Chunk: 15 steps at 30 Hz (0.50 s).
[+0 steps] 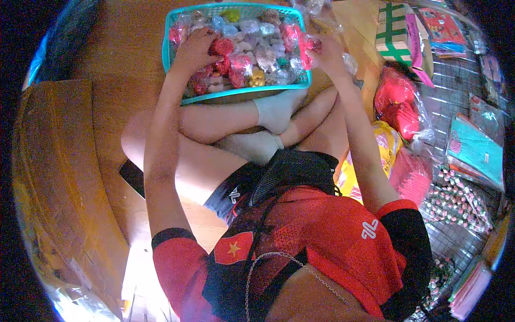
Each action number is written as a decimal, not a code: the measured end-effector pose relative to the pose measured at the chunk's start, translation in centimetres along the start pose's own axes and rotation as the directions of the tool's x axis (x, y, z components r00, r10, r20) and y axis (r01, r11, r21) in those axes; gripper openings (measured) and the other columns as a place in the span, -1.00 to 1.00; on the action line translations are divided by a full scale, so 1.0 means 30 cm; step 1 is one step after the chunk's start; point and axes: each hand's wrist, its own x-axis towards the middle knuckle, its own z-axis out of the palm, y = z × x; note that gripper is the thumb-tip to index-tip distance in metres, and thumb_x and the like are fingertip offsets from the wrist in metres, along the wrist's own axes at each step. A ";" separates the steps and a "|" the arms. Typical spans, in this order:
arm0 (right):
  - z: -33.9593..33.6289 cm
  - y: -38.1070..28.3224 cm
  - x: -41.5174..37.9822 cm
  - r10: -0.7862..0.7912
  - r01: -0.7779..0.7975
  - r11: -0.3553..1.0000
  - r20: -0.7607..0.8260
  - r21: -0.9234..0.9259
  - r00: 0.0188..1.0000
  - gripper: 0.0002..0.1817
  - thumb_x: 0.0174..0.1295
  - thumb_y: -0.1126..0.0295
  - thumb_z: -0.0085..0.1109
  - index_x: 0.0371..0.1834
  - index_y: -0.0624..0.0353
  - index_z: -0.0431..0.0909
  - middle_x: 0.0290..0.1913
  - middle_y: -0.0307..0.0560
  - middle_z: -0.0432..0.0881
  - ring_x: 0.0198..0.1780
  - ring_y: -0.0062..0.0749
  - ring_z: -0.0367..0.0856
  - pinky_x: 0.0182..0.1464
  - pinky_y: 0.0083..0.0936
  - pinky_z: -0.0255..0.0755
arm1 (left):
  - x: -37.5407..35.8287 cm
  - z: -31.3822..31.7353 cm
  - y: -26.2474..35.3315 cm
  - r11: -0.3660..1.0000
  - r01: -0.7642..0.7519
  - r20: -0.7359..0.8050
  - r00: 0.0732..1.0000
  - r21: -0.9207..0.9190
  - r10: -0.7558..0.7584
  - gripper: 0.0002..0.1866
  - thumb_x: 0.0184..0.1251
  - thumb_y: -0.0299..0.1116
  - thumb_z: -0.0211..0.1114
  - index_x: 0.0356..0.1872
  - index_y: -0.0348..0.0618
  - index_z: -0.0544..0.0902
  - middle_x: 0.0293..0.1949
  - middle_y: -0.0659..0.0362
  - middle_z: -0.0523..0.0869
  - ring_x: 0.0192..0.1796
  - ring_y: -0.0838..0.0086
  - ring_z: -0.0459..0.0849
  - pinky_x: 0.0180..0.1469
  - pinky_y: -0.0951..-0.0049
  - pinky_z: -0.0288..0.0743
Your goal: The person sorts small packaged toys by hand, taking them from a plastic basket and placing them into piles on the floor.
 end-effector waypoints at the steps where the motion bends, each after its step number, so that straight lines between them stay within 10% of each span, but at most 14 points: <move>1: 0.015 0.011 0.014 -0.025 0.025 0.992 0.003 -0.120 1.000 -0.57 -0.18 0.22 0.36 -0.20 0.14 0.56 -0.40 0.00 0.62 -0.37 -0.16 0.60 -0.29 -0.30 0.46 | 0.000 -0.003 0.002 1.000 0.004 0.006 1.000 -0.007 -0.004 -0.31 -0.17 -0.01 0.38 0.07 -0.06 0.48 0.11 0.10 0.43 0.22 0.22 0.34 0.32 -0.09 -0.09; 11: 0.053 0.088 0.065 -0.063 0.102 0.954 0.145 -0.280 0.987 -0.62 -0.10 0.23 0.31 -0.18 0.12 0.56 -0.44 -0.04 0.63 -0.42 -0.23 0.61 -0.32 -0.37 0.47 | 0.007 -0.010 0.006 0.999 -0.011 0.033 0.999 0.042 0.010 -0.29 -0.18 0.02 0.38 0.10 -0.01 0.46 0.13 0.07 0.42 0.24 0.21 0.32 0.32 -0.10 -0.11; 15: 0.048 0.211 0.092 -0.007 -0.051 0.968 0.230 0.245 0.973 -0.55 -0.11 0.20 0.32 -0.10 0.10 0.55 -0.33 -0.04 0.64 -0.30 -0.26 0.62 -0.22 -0.39 0.50 | -0.002 -0.030 0.024 0.999 0.014 0.001 1.000 0.043 -0.014 -0.28 -0.19 0.00 0.40 0.10 -0.01 0.46 0.13 0.07 0.43 0.23 0.21 0.33 0.32 -0.11 -0.12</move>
